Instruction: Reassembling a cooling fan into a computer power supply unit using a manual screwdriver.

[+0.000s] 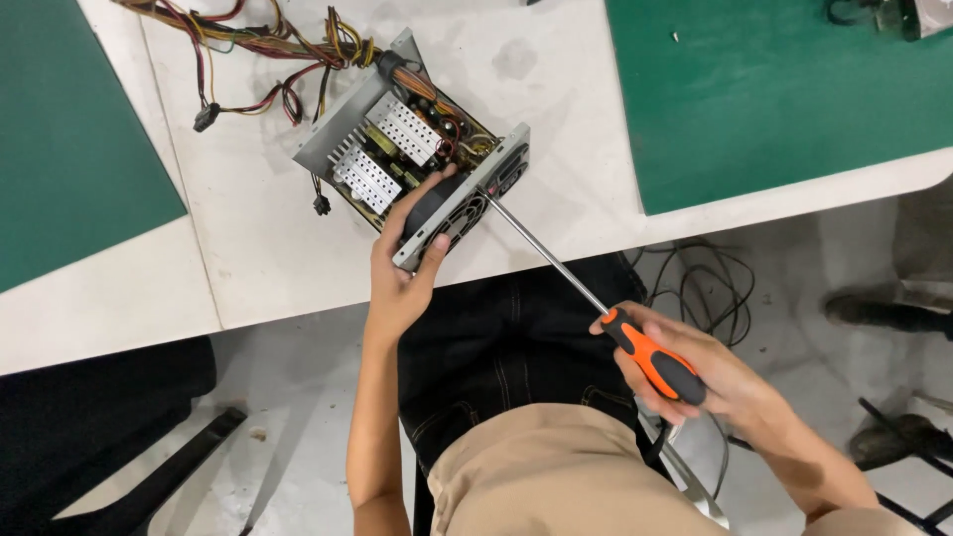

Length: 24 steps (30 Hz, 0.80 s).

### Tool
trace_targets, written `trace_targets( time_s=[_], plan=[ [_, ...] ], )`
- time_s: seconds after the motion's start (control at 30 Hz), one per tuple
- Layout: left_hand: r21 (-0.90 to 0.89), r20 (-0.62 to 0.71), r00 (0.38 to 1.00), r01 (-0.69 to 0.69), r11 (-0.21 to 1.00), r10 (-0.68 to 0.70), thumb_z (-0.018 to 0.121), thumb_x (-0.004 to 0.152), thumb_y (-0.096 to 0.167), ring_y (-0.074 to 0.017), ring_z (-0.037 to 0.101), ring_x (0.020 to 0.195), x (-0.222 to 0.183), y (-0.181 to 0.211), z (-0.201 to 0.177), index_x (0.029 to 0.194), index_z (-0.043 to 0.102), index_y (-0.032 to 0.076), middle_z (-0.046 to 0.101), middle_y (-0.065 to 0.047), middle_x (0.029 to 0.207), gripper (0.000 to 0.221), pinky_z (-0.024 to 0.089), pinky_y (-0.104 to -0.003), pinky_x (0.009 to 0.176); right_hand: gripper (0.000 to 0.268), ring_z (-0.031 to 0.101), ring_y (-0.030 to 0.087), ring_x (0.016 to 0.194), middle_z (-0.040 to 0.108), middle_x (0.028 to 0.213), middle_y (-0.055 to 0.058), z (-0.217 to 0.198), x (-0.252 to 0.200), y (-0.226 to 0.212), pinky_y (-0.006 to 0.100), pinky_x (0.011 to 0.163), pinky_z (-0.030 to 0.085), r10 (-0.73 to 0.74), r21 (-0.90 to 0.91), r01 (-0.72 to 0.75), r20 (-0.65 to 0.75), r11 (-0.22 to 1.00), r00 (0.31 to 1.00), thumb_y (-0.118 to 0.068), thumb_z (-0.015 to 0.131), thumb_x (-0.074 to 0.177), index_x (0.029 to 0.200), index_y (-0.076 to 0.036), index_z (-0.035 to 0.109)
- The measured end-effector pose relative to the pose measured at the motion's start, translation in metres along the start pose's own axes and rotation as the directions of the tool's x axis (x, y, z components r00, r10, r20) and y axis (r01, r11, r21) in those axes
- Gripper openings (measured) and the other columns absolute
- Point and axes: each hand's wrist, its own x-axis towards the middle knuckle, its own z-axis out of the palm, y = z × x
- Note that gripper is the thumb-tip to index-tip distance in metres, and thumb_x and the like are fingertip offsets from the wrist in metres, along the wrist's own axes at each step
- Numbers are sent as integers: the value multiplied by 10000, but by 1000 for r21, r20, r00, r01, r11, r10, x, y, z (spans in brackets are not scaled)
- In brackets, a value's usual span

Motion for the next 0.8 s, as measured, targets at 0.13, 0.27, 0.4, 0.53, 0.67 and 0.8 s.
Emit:
trace_targets(
  time_s=[0.13, 0.27, 0.4, 0.53, 0.67, 0.8],
  plan=[
    [22, 14, 1000, -11, 1000, 11, 562, 1065, 53, -366, 511, 1433, -2, -4, 1, 1497, 508, 40, 574, -189, 1497, 435, 388, -535, 1209, 457, 574, 262, 232, 552, 477, 244, -1, -15, -4, 264, 127, 405, -200, -408, 116, -169, 905, 965, -260, 451, 1023, 1244, 137, 501],
    [33, 16, 999, -46, 998, 45, 560, 1080, 89, -352, 505, 1441, -4, -15, 4, 1505, 500, 54, 565, -179, 1509, 431, 389, -524, 1216, 540, 510, 221, 197, 490, 459, 168, -18, -40, -7, 231, 111, 340, -167, -234, 120, -192, 965, 967, -348, 446, 1048, 1263, 145, 487],
    [69, 43, 995, -89, 994, 86, 547, 1088, 61, -373, 486, 1441, -2, -33, 12, 1506, 490, 46, 547, -184, 1515, 422, 388, -535, 1201, 451, 510, 150, 279, 502, 538, 145, -13, -44, -26, 199, 199, 373, -601, -543, 375, -326, 751, 730, -337, 576, 981, 1291, -14, 529],
    [105, 47, 998, -56, 993, 51, 605, 1028, -4, -423, 535, 1387, -1, -32, 11, 1445, 528, -20, 586, -233, 1465, 424, 442, -516, 1132, 297, 530, 195, 484, 615, 912, 219, -33, -49, -40, 248, 359, 347, -846, -891, 83, -391, 447, 361, -132, 604, 1045, 1311, -1, 590],
    [215, 71, 995, -77, 974, 63, 689, 992, 81, -436, 550, 1365, 2, -14, 9, 1458, 518, -3, 588, -232, 1449, 504, 443, -551, 1123, 413, 572, 285, 527, 630, 947, 324, -36, -25, -61, 324, 440, 412, -936, -983, -105, -176, 151, 304, 45, 719, 1011, 1401, 136, 613],
    [574, 76, 977, -207, 792, 200, 779, 963, 229, -355, 611, 1239, 0, -11, 15, 1424, 578, 41, 624, -150, 1385, 537, 462, -495, 1058, 536, 669, 533, 947, 674, 1103, 373, -40, 12, -77, 515, 752, 503, -945, -970, -193, 80, -147, 316, 94, 752, 957, 1478, 71, 628]
  ],
)
